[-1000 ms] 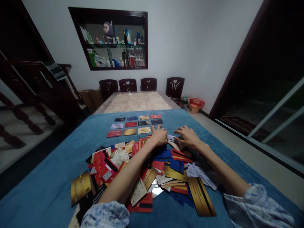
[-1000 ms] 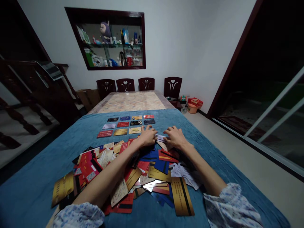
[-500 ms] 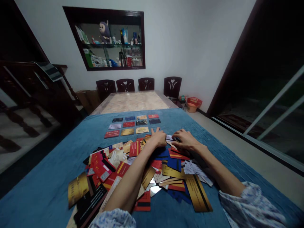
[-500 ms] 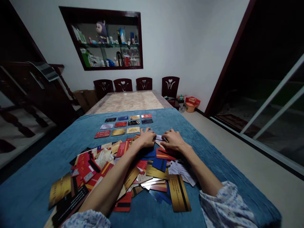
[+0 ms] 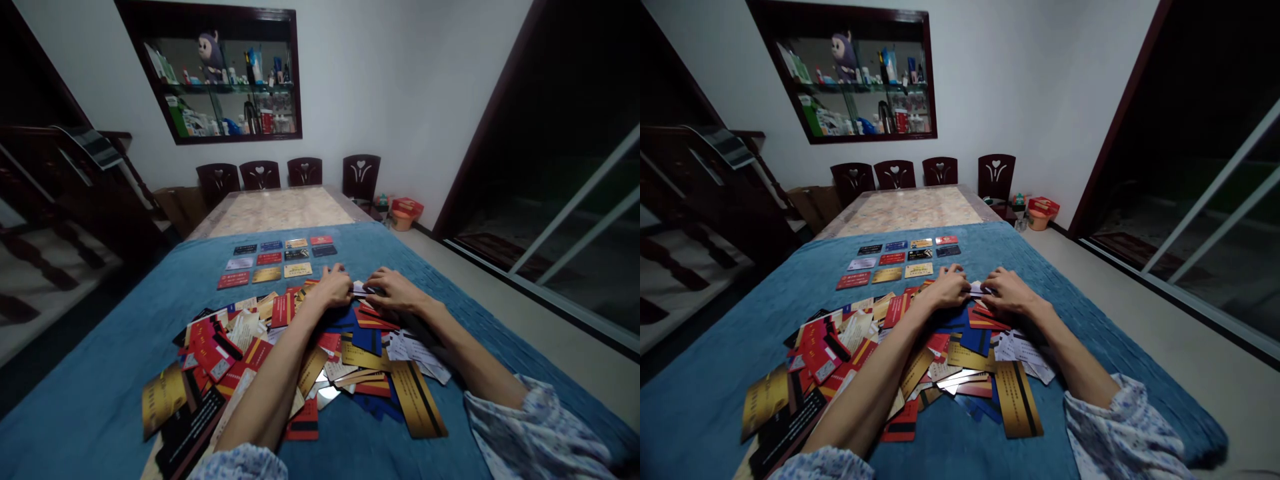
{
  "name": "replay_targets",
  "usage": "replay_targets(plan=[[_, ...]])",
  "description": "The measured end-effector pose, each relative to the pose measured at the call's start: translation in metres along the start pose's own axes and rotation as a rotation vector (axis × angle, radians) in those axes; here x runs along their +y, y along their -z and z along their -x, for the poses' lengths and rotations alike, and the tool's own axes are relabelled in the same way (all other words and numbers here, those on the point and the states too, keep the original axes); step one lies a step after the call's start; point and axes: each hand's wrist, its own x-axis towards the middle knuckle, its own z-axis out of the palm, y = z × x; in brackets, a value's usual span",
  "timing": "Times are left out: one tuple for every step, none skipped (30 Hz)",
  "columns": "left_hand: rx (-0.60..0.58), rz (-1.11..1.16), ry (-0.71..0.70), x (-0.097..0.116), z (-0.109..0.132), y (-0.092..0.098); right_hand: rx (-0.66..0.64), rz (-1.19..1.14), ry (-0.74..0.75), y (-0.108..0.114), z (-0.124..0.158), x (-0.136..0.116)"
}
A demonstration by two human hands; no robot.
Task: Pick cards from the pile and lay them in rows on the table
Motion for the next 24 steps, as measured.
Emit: replay_targets(plan=[[0.003,0.009,-0.001,-0.001,0.000,0.000,0.011,-0.005,0.011,0.002,0.001,0.001],[0.010,0.020,0.001,-0.001,-0.001,0.000,0.023,-0.011,0.021,0.003,0.002,0.001],[0.022,0.034,0.006,-0.002,-0.002,0.000,0.037,-0.019,0.029,0.004,0.002,0.002],[0.037,0.049,0.011,-0.003,-0.002,0.000,0.052,-0.029,0.035,0.005,0.003,0.003],[0.055,0.066,0.017,-0.003,-0.003,0.000,0.067,-0.038,0.039,0.005,0.003,0.004],[0.073,0.084,0.024,-0.003,-0.003,0.000,0.081,-0.044,0.036,0.005,0.003,0.005],[0.093,0.103,0.032,-0.004,-0.004,0.000,0.093,-0.044,0.025,0.005,0.002,0.005],[0.114,0.124,0.043,-0.004,-0.004,0.001,0.105,-0.039,0.005,0.005,0.002,0.005],[0.134,0.145,0.056,-0.005,-0.005,0.001,0.117,-0.031,-0.021,0.005,0.002,0.005],[0.152,0.164,0.068,-0.005,-0.005,0.001,0.131,-0.022,-0.049,0.004,0.001,0.005],[0.169,0.182,0.079,-0.006,-0.006,0.001,0.146,-0.016,-0.074,0.003,0.001,0.005],[0.182,0.197,0.088,-0.007,-0.007,0.001,0.162,-0.013,-0.092,0.002,0.000,0.005],[0.190,0.208,0.094,-0.008,-0.008,0.001,0.181,-0.015,-0.101,0.001,0.000,0.006],[0.193,0.216,0.098,-0.009,-0.009,0.000,0.204,-0.021,-0.103,-0.001,0.000,0.006],[0.193,0.219,0.103,-0.010,-0.011,0.000,0.231,-0.030,-0.101,-0.003,-0.001,0.007],[0.194,0.219,0.107,-0.011,-0.012,0.000,0.260,-0.041,-0.096,-0.006,-0.001,0.008],[0.194,0.216,0.114,-0.012,-0.013,-0.001,0.291,-0.051,-0.095,-0.008,-0.001,0.009],[0.194,0.211,0.120,-0.013,-0.015,-0.001,0.319,-0.059,-0.100,-0.010,-0.002,0.010],[0.195,0.205,0.124,-0.013,-0.016,-0.001,0.339,-0.062,-0.110,-0.012,-0.002,0.010],[0.196,0.200,0.129,-0.014,-0.017,-0.001,0.353,-0.061,-0.125,-0.013,-0.002,0.010],[0.194,0.194,0.133,-0.014,-0.018,-0.002,0.358,-0.054,-0.141,-0.014,-0.003,0.009],[0.193,0.188,0.138,-0.014,-0.019,-0.002,0.357,-0.044,-0.157,-0.015,-0.003,0.008],[0.193,0.182,0.143,-0.014,-0.019,-0.002,0.350,-0.031,-0.170,-0.015,-0.003,0.007],[0.195,0.175,0.148,-0.013,-0.019,-0.002,0.341,-0.018,-0.181,-0.015,-0.003,0.005]])
